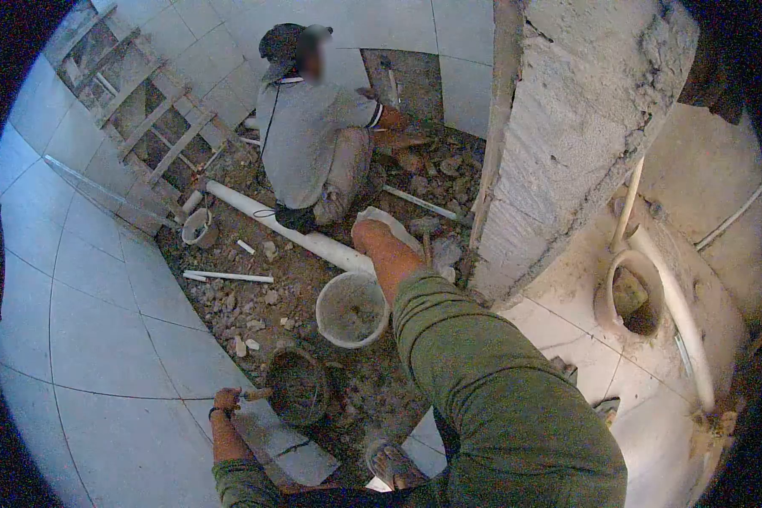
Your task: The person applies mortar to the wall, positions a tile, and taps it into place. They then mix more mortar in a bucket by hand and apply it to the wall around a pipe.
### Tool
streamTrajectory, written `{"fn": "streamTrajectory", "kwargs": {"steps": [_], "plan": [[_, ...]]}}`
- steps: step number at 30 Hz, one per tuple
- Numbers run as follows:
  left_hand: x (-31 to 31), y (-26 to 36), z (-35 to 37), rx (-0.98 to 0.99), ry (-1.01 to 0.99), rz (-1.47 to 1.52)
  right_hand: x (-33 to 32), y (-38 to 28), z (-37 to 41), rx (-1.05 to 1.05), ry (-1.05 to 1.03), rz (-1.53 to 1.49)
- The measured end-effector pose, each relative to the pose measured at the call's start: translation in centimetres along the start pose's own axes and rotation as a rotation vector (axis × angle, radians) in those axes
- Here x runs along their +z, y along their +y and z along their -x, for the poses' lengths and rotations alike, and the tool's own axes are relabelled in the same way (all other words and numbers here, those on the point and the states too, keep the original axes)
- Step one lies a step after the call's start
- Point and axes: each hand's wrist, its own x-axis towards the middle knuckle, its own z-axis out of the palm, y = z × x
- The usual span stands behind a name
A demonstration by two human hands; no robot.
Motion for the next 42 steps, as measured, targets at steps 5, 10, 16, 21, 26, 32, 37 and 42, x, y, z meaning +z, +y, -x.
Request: {"fn": "streamTrajectory", "kwargs": {"steps": [5,10,16,21,26,32,37,42], "plan": [[0.2,-2.1,-1.1,0.406,0.095,-0.185,-1.3,-0.3,2.0,-0.030,-0.031,-0.005],[0.7,-2.4,-1.5,0.347,0.160,-0.270,-0.3,0.0,0.1,-0.034,-0.013,0.012],[2.1,-5.3,-5.5,0.156,0.051,-0.026,-0.4,0.0,0.0,-0.063,0.014,0.032],[0.7,-1.2,-0.8,0.071,0.054,0.132,-1.5,-0.4,2.5,-0.015,0.020,-0.062],[0.4,-1.4,-0.6,0.171,0.040,-0.003,-0.8,-0.4,0.2,0.019,-0.061,0.025],[0.2,0.3,0.8,0.061,0.064,0.065,-0.9,-0.1,2.1,-0.071,0.015,-0.028],[1.5,-4.3,-4.1,0.301,0.049,-0.055,0.0,0.3,0.1,-0.111,0.053,0.018],[0.4,-0.1,0.6,-0.011,0.057,0.192,0.5,-0.2,-0.9,0.015,0.095,0.093]]}}
